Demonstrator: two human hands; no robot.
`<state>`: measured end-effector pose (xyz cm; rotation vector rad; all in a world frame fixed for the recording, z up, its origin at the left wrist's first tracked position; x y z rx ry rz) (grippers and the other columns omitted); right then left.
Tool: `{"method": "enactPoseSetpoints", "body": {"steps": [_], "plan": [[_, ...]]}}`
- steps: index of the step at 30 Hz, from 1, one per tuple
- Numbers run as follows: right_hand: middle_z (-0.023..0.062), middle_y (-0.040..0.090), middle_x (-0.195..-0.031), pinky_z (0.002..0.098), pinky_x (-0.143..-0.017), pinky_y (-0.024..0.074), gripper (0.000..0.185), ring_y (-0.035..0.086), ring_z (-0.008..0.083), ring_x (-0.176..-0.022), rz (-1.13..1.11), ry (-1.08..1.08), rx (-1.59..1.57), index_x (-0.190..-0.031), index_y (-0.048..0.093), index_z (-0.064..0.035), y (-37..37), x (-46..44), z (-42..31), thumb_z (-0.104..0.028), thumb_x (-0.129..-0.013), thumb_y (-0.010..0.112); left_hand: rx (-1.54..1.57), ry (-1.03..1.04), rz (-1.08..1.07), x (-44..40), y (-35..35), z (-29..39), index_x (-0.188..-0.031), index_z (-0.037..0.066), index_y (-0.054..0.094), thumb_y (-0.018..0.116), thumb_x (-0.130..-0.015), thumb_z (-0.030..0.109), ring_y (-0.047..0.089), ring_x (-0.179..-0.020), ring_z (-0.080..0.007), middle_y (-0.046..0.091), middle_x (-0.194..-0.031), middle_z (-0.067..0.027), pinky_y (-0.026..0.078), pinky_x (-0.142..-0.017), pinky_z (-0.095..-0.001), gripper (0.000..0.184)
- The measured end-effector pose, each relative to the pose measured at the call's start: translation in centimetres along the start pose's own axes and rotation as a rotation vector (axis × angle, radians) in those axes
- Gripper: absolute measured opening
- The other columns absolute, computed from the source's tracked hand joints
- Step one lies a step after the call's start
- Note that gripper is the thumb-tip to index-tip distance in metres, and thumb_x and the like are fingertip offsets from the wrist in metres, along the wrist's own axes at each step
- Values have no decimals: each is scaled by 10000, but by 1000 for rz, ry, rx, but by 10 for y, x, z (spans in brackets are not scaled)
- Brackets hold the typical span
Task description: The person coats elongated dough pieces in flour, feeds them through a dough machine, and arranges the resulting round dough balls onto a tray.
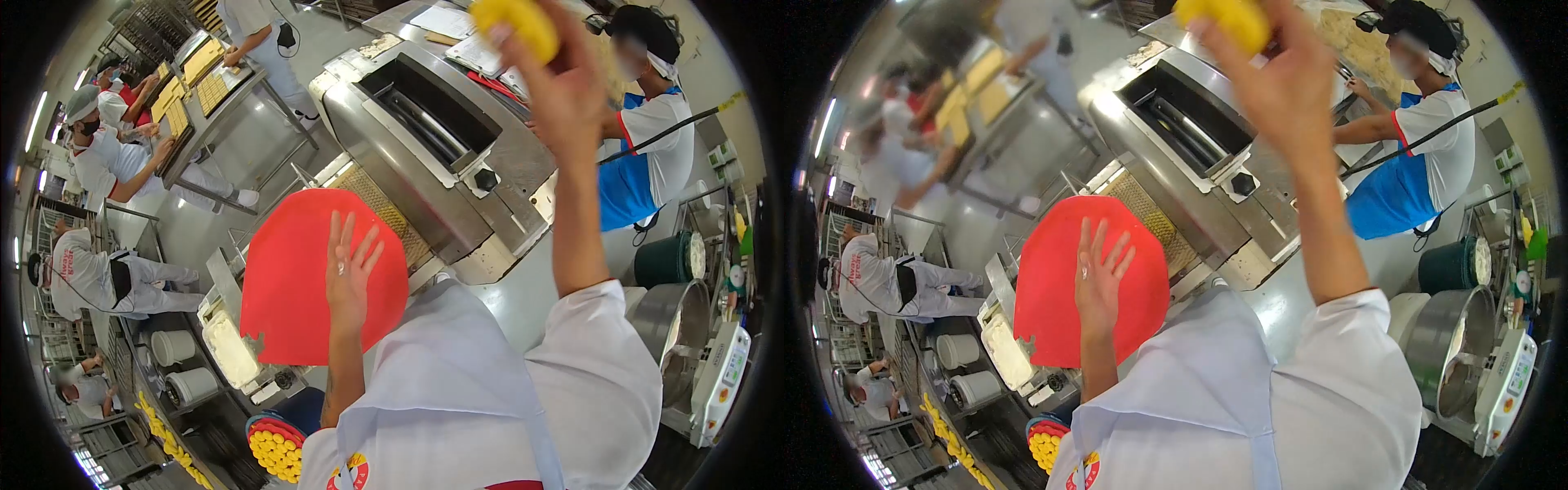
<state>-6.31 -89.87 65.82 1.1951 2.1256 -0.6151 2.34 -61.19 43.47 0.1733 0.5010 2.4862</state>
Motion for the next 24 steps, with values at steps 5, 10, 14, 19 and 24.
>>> {"method": "enactPoseSetpoints", "body": {"steps": [5, 10, 14, 19, 24], "plan": [[122, 664, -1098, 309, -834, 543, 403, 648, 201, -966, 205, -208, -8, -1249, 618, -42, -29, -22, -29, -39, -855, 702, -98, -230, 230, 45, -78, -65, -1492, 23, 343, 450, -1029, 448, 552, -1225, -317, 339, -1533, -184, 469, -1017, -459, 638], [194, 638, -1209, 401, -1013, 428, 516, 577, 347, -1172, -535, -227, 550, -1306, 607, -72, 50, 59, 118, -423, -929, 637, -88, -255, 384, 82, -106, -73, -1434, -3, 427, 480, -1034, 386, 608, -1134, -293, 452, -1445, -160, 516, -948, -439, 560], [188, 601, -1313, 415, -1053, 410, 483, 578, 300, -1203, -417, 279, 316, -1369, 546, -33, -1, 74, 158, -345, -1000, 536, -89, -256, 485, 112, -129, -70, -1382, -2, 487, 528, -1020, 347, 630, -1088, -277, 505, -1393, -146, 542, -912, -420, 504], [158, 714, -936, 362, -730, 530, 395, 643, 222, -788, -40, 242, 369, -1110, 681, 52, -71, 104, 96, -313, -969, 624, -50, -276, 545, 150, -167, -76, -1318, 8, 562, 594, -999, 249, 650, -996, -195, 600, -1258, -98, 560, -857, -340, 402], [8, 622, -845, 212, -561, 380, 253, 492, 61, -646, -356, 536, 80, -1139, 684, -13, -5, 207, 75, -183, -984, 580, -169, -172, 361, 151, -201, -66, -1299, 22, 585, 587, -1000, 189, 640, -994, -152, 635, -1209, -75, 547, -868, -295, 342]]}}
Point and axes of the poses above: each hand's wrist, its own x-axis away from the middle knuckle, its own y-axis out of the palm, z = x × y, the point moved 9 cm from there along -x, towards the middle knuckle
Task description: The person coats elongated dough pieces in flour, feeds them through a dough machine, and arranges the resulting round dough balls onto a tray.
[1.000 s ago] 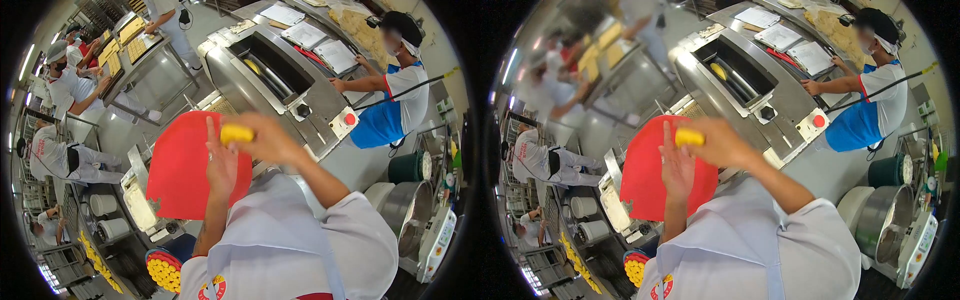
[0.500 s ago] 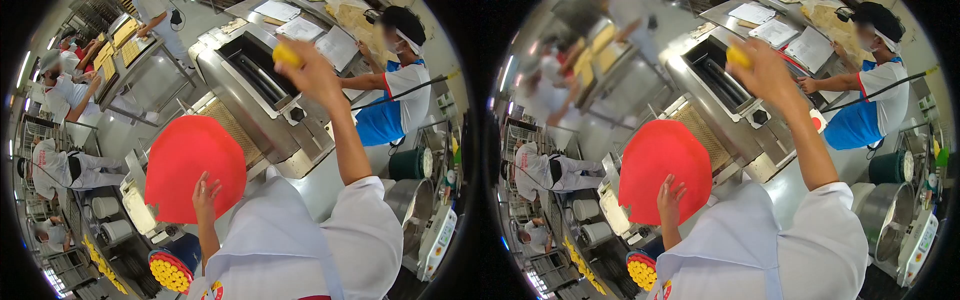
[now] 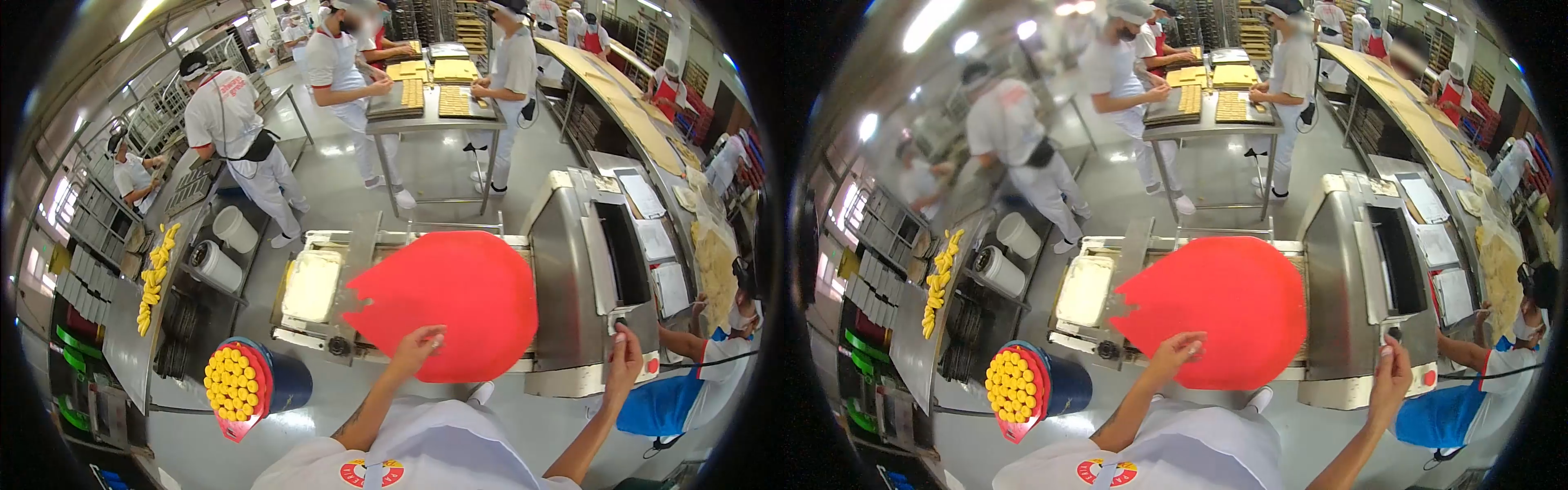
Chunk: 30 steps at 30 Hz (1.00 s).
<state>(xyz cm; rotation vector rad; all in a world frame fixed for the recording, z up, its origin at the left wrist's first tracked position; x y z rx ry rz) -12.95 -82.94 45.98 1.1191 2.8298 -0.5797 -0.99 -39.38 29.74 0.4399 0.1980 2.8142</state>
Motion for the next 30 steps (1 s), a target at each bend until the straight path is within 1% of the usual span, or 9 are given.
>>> {"method": "enactPoseSetpoints", "body": {"steps": [1, 8, 14, 15, 18, 21, 24, 27, 30], "plan": [[-31, 581, -798, 198, -525, 327, 224, 426, 33, -607, -16, -38, -75, -1116, 690, -19, 28, 23, -19, -168, -974, 602, -5, 21, -21, 9, -10, 6, -1293, 22, 590, 587, -999, 180, 638, -993, -145, 641, -1201, -71, 544, -868, -290, 334], [0, 599, -805, 225, -558, 420, 221, 510, 74, -627, -353, -33, -225, -1078, 693, 0, 218, 137, -79, -177, -966, 625, -43, 24, 50, 59, -158, 8, -1258, 24, 616, 621, -981, 174, 626, -979, -113, 664, -1103, -39, 531, -841, -263, 315], [-23, 543, -724, 229, -532, 381, 256, 477, 61, -603, -533, -46, 1, -1052, 692, 26, 311, 176, -121, -201, -940, 659, -22, -122, 138, 100, -268, 6, -1204, 10, 644, 649, -963, 196, 596, -766, -83, 662, -912, -18, 501, -679, -234, 305], [-32, 531, -712, 230, -522, 368, 273, 462, 55, -594, -511, -92, -28, -1048, 693, 26, 326, 181, -132, -221, -937, 662, -21, -108, 204, 103, -288, -2, -1180, 11, 657, 648, -961, 195, 587, -751, -80, 661, -884, -15, 493, -662, -233, 286], [-33, 544, -730, 216, -535, 362, 264, 468, 43, -625, -681, 88, -258, -1042, 699, 21, 375, 189, -129, -215, -926, 677, -236, 12, 441, 114, -350, -7, -1115, 9, 688, 642, -954, 193, 599, -748, -86, 666, -831, -16, 501, -658, -245, 249], [-37, 555, -738, 209, -561, 338, 199, 453, 25, -652, -881, 127, -249, -1027, 704, 6, 452, 214, -125, -168, -944, 654, -90, -49, 657, 133, -421, -20, -1101, 7, 693, 652, -938, 184, 629, -782, -103, 672, -808, -33, 519, -687, -265, 244], [-15, 612, -807, 200, -626, 419, 144, 535, 47, -727, -1013, 14, -188, -1041, 708, 5, 533, 254, -140, -22, -913, 647, -168, 34, 909, 133, -522, -38, -1120, -10, 677, 658, -926, 178, 652, -791, -127, 704, -874, -70, 521, -719, -280, 271], [10, 644, -891, 208, -684, 451, 164, 566, 60, -777, -1174, 95, -153, -1071, 703, 5, 594, 301, -172, -24, -920, 646, -352, 73, 976, 87, -609, -46, -1149, -11, 661, 658, -919, 257, 686, -870, -222, 717, -970, -135, 525, -789, -326, 353], [37, 651, -975, 235, -758, 495, 303, 602, 92, -859, -1270, 334, -291, -1225, 641, -10, 678, 366, -157, -50, -925, 653, -652, -127, 918, 0, -700, -95, -1215, -27, 632, 659, -915, 381, 684, -995, -317, 702, -1072, -205, 520, -880, -374, 507]]}}
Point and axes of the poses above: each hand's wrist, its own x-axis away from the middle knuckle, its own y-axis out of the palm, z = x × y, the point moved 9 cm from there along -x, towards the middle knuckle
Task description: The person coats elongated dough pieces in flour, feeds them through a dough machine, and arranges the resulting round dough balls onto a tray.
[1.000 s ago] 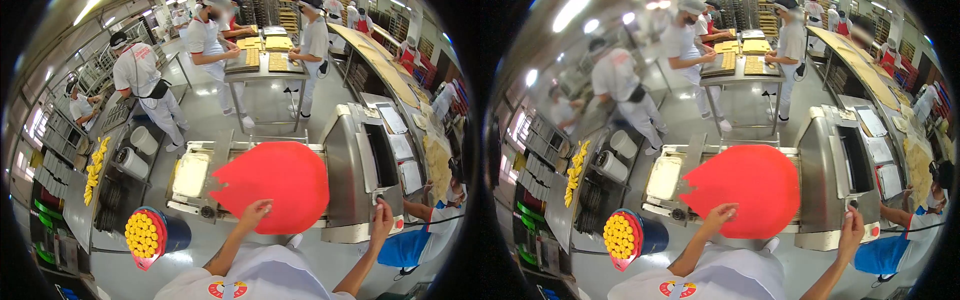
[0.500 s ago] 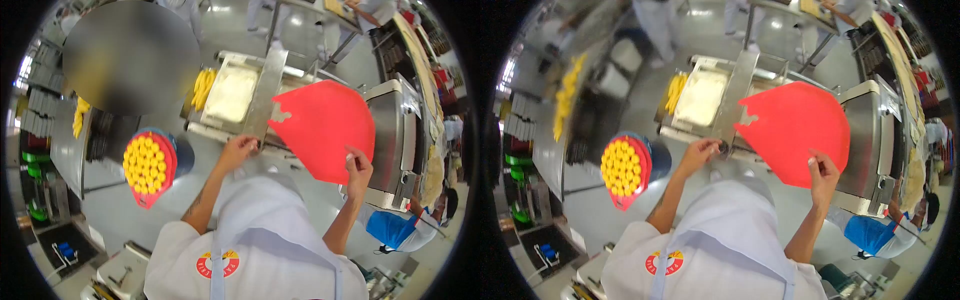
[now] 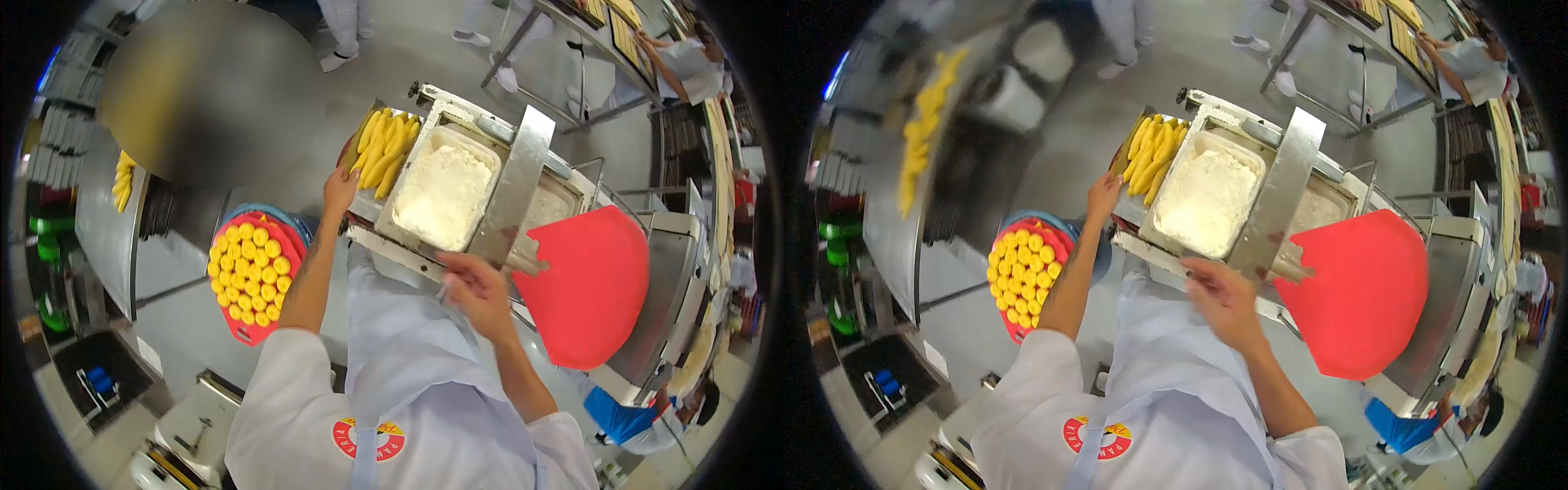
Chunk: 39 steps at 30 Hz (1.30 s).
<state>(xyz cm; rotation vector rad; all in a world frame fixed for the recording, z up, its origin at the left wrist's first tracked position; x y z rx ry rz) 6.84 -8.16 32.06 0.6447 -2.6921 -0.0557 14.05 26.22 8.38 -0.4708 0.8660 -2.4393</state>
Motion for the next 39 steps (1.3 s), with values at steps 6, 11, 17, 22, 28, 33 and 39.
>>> {"method": "enactPoseSetpoints", "body": {"steps": [6, 11, 17, 22, 28, 33, 39], "plan": [[118, 565, -1266, 314, -964, 483, 476, 575, 196, -1144, 246, 9, -174, -1399, 481, -5, 118, -203, 109, -79, -950, 621, -229, 94, -333, -81, 124, -27, -1349, -29, 513, 649, -889, 417, 544, -1183, -426, 575, -1248, -267, 440, -993, -459, 655], [245, 566, -1230, 403, -979, 462, 564, 570, 347, -1133, 651, 73, 637, -1378, 479, 26, 86, -353, 140, -161, -883, 673, -199, 429, -131, -68, 123, -12, -1351, 22, 517, 667, -819, 326, 428, -1250, -394, 471, -1318, -226, 341, -1054, -498, 631], [276, 490, -1202, 475, -975, 418, 480, 510, 443, -1112, 829, 171, 1047, -1246, 523, -12, 41, -439, 186, -142, -822, 707, -62, 450, -263, -78, 120, -11, -1053, -7, 655, 720, -736, 213, 435, -1261, -389, 523, -1290, -207, 313, -1064, -512, 391], [226, 529, -1114, 467, -908, 453, 396, 555, 402, -1032, 793, 228, 1031, -1160, 509, -33, 21, -447, 206, -113, -828, 710, 280, -228, -518, -50, 82, -73, -1010, 2, 631, 676, -866, 201, 654, -837, -265, 665, -923, -128, 507, -774, -406, 249], [182, 611, -1113, 412, -888, 483, 323, 599, 344, -1026, 676, -114, 336, -1180, 533, -21, 59, -479, 137, -89, -891, 661, 755, -590, -417, -66, 55, -114, -1150, -6, 603, 706, -889, 228, 645, -858, -194, 667, -953, -89, 517, -759, -335, 365], [122, 590, -1210, 386, -919, 515, 372, 617, 250, -1044, 360, -123, -766, -1358, 453, -105, 68, -413, -9, -228, -1016, 528, 22, -39, -213, -105, 97, -48, -1200, 2, 599, 799, -781, 381, 661, -951, -318, 682, -1055, -176, 513, -858, -406, 600], [114, 558, -1231, 303, -725, 482, 544, 541, 160, -847, 321, 1, -722, -1515, 300, -166, 17, -272, -29, -364, -1035, 464, 296, -270, -416, -120, 134, -101, -1208, 19, 593, 806, -778, 343, 670, -845, -339, 681, -1043, -160, 535, -823, -428, 579]]}}
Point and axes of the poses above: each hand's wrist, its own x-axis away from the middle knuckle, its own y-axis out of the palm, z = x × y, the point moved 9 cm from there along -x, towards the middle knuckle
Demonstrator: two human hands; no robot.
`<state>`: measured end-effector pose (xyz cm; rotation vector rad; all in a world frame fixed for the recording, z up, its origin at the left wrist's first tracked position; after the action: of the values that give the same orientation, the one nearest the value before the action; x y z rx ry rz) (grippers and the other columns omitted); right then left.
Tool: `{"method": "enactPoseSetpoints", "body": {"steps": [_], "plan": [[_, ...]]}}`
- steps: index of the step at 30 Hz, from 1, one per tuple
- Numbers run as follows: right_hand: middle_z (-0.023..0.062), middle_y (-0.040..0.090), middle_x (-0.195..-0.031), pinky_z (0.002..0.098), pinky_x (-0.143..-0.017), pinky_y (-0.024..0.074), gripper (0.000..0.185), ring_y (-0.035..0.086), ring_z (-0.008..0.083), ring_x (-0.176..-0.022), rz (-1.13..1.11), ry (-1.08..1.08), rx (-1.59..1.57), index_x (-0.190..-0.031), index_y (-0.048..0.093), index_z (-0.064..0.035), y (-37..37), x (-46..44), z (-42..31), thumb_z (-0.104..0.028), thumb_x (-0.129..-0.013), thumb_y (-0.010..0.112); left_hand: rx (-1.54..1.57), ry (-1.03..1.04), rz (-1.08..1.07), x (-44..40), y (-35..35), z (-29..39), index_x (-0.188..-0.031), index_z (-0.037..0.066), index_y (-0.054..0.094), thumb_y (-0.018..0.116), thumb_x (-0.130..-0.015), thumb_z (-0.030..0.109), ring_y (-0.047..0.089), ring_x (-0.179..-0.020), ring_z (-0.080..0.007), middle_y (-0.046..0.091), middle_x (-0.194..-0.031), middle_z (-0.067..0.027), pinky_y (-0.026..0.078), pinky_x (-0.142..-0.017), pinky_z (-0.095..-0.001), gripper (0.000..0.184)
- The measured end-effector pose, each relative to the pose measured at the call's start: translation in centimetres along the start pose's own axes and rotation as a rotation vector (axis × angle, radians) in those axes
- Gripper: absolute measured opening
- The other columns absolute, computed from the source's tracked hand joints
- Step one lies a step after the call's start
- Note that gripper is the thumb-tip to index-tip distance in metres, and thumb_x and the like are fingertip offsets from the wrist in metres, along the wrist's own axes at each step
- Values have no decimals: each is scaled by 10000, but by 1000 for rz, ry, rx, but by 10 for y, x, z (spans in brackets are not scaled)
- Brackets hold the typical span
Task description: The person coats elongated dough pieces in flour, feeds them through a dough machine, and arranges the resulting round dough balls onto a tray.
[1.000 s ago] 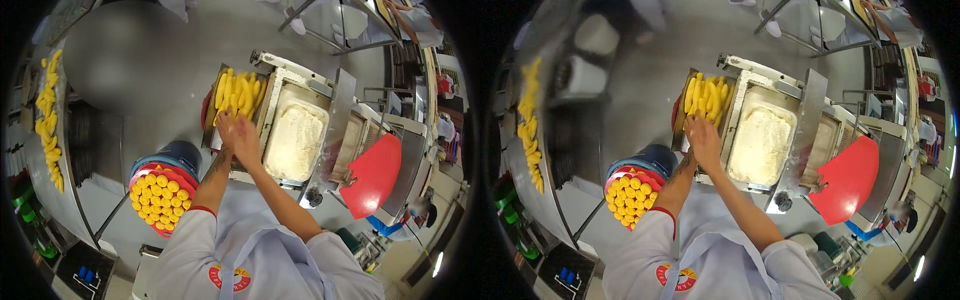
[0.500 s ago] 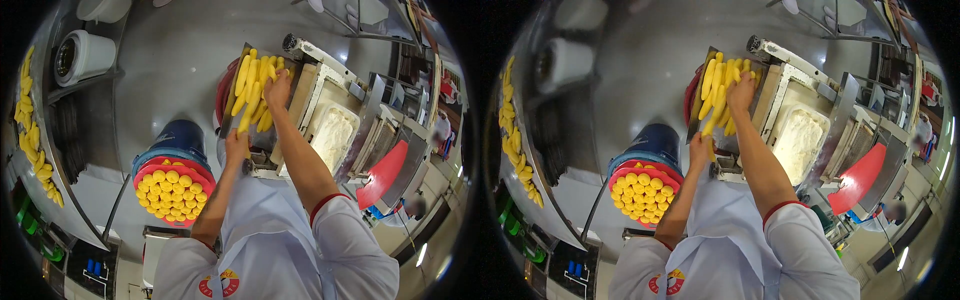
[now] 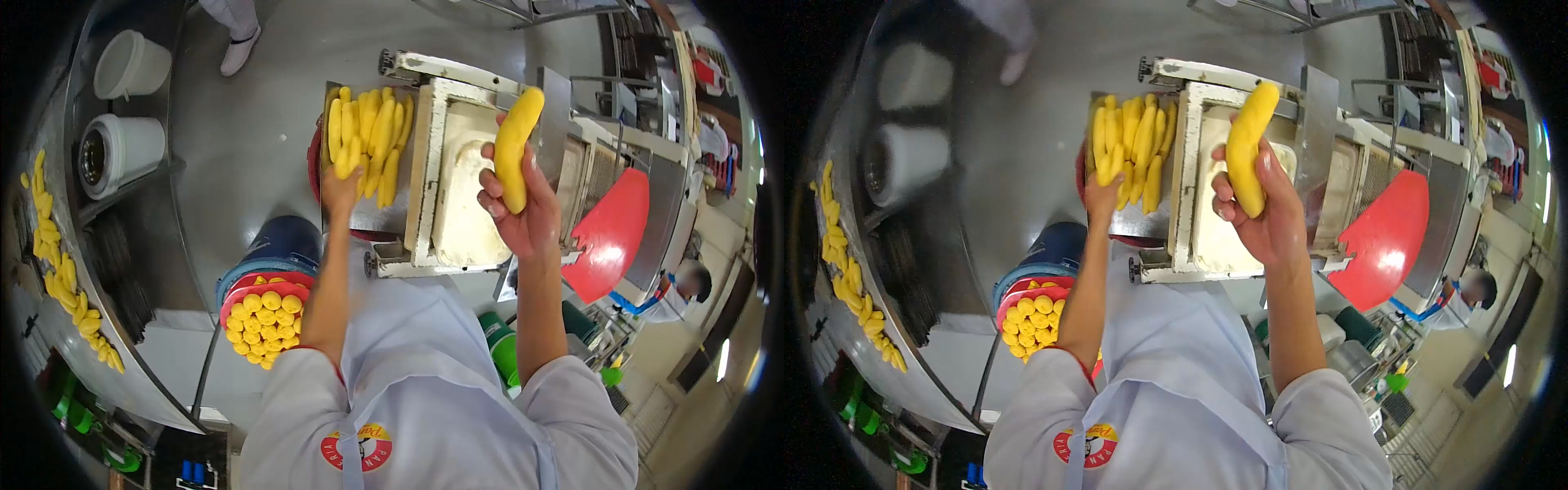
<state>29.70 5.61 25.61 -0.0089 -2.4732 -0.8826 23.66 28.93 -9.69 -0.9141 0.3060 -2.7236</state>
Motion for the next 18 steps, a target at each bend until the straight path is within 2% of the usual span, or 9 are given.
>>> {"method": "enactPoseSetpoints", "body": {"steps": [1, 3, 4, 7, 9, 11, 14, 15, 18], "plan": [[111, 560, -1222, 298, -718, 480, 547, 541, 155, -841, 84, -10, 66, -1510, 307, -155, -16, 15, -2, -366, -1032, 469, 210, -7, -109, 7, -7, -3, -1208, 24, 574, 791, -811, 349, 679, -815, -293, 685, -1019, -126, 561, -775, -407, 557], [127, 567, -1223, 332, -749, 515, 523, 593, 185, -916, 253, -28, 159, -1463, 359, -86, -52, 42, 11, -341, -1026, 492, 681, -498, -295, 73, -28, 40, -1218, 53, 554, 757, -863, 331, 677, -769, -209, 668, -960, -61, 583, -661, -367, 495], [129, 568, -1232, 337, -780, 521, 532, 600, 190, -942, 312, -4, 160, -1458, 362, -79, -64, 52, 23, -332, -1017, 517, 537, -503, -276, 92, -37, 57, -1248, 63, 527, 709, -908, 358, 678, -743, -191, 646, -989, -66, 588, -591, -362, 486], [123, 584, -1253, 362, -867, 534, 637, 614, 193, -1038, 460, 125, 267, -1474, 345, -57, -84, 74, 85, -279, -958, 646, 487, -260, -417, 169, -7, 158, -1290, 56, 519, 643, -959, 366, 675, -865, -188, 637, -1093, -79, 583, -706, -353, 470], [96, 570, -1279, 379, -908, 524, 691, 591, 194, -1115, 258, -60, 521, -1492, 352, -73, -65, 79, 106, -251, -924, 702, 195, -91, -487, 217, 22, 192, -1367, 40, 485, 563, -1003, 408, 569, -1127, -157, 610, -1217, -74, 488, -939, -312, 523], [100, 590, -1225, 342, -788, 548, 730, 615, 173, -1016, 219, -88, 377, -1497, 344, -47, -72, 90, 98, -198, -895, 728, 332, 129, -423, 231, 30, 210, -1262, 28, 534, 537, -1020, 382, 623, -829, -132, 634, -984, -61, 545, -804, -340, 429], [85, 593, -1073, 275, -519, 487, 741, 588, 144, -687, 293, 42, 196, -1498, 347, -33, -94, 122, 65, -121, -870, 731, 820, -209, -362, 223, 9, 181, -1221, 44, 545, 538, -1018, 374, 604, -725, -148, 595, -861, -44, 567, -758, -369, 388], [74, 580, -1026, 269, -515, 472, 734, 562, 144, -665, 344, 56, 144, -1515, 326, -59, -109, 133, 56, -120, -886, 699, 979, -295, -365, 201, -3, 153, -1194, 67, 552, 554, -1014, 337, 595, -668, -159, 541, -774, -29, 580, -693, -350, 324], [64, 552, -1077, 244, -560, 448, 622, 548, 141, -756, 328, -39, 7, -1464, 372, -66, -141, 168, 32, -213, -921, 638, 486, -109, -33, 106, -36, 74, -1186, 64, 565, 692, -914, 398, 628, -755, -181, 621, -868, -65, 560, -695, -368, 449]]}}
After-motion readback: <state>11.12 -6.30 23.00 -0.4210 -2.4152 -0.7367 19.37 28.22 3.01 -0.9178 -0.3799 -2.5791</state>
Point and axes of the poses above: each hand's wrist, its own x-axis away from the middle knuckle, its own y-axis out of the palm, z = x × y, the point moved 9 cm from there along -x, towards the middle knuckle
